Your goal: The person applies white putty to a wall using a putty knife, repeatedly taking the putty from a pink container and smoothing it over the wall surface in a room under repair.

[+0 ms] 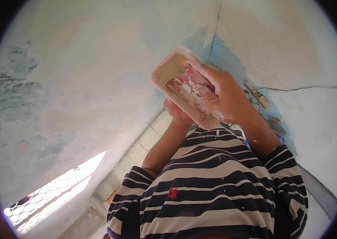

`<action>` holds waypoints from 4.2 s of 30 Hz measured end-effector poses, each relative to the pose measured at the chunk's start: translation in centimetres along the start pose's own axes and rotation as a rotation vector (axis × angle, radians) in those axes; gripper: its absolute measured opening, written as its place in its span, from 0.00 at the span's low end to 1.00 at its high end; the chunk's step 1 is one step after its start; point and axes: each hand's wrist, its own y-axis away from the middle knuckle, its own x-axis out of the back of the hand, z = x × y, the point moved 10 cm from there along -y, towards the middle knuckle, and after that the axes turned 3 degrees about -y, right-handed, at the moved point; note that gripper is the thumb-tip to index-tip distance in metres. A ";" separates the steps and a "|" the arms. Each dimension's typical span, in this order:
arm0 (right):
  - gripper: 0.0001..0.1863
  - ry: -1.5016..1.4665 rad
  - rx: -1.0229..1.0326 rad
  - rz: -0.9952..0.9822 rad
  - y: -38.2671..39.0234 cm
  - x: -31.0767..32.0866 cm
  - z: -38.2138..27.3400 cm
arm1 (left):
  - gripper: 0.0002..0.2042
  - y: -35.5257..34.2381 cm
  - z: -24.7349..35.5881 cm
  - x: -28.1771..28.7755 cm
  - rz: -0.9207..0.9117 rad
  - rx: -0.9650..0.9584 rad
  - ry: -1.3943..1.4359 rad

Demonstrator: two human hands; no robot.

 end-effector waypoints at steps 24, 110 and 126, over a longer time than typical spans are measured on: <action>0.28 -0.890 -0.342 0.035 -2.0 -1.4 3.1 | 0.42 6.3 5.5 6.4 0.457 0.031 -0.040; 0.20 -0.089 -0.478 0.864 -6.4 -7.7 51.1 | 0.28 10.9 13.1 14.4 0.997 0.198 -0.421; 0.19 -0.326 -0.550 0.910 -11.0 1.4 50.5 | 0.32 7.9 10.8 12.3 0.950 0.155 -0.100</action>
